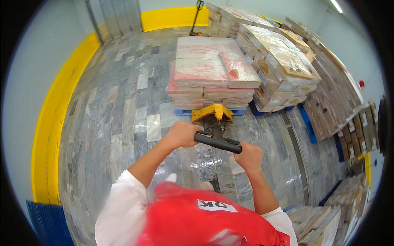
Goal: The person walks through a meat processing facility, then uses a manual pallet jack to lift and move a pallet of shrink-wrapped boxes across the floor. They maneuver the loaded pallet jack through aisles and position it among other stacked pallets.
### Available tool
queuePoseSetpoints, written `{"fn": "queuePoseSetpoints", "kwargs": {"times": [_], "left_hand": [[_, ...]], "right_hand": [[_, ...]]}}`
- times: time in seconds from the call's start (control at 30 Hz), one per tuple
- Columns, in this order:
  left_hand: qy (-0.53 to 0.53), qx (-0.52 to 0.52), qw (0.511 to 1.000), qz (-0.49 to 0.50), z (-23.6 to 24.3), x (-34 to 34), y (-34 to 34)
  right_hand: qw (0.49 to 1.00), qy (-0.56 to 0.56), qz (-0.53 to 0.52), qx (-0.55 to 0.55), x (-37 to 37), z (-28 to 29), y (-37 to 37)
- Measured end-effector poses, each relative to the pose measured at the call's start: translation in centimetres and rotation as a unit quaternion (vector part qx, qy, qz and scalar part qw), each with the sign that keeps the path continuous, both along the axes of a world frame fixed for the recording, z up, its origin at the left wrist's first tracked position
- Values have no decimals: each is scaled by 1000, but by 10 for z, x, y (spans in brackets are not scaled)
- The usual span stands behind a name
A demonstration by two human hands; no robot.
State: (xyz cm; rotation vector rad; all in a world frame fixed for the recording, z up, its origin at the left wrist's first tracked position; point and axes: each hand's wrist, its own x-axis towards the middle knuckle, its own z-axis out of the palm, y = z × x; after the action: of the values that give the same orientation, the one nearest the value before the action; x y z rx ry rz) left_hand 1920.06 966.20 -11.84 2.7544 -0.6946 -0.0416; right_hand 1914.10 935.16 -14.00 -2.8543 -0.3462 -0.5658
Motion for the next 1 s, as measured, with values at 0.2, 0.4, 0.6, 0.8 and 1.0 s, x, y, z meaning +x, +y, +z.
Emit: {"fn": "queuePoseSetpoints", "kwargs": {"times": [0.2,0.4,0.6,0.8,1.0], "left_hand": [[-103,-73,989,-80,0,92,89],[-24,-72,990,-121,13,138,117],[15,-9,991,-130,-10,92,128],[84,92,981,-150,-82,-48,150],[109,138,977,-117,-219,-152,184]], "right_hand": [[997,-14,-75,-16,36,22,101],[989,33,-138,-50,57,37,140],[972,158,-164,-58,19,28,153],[935,309,-162,-57,-114,-49,176],[930,343,-117,-64,-207,-183,205]]}}
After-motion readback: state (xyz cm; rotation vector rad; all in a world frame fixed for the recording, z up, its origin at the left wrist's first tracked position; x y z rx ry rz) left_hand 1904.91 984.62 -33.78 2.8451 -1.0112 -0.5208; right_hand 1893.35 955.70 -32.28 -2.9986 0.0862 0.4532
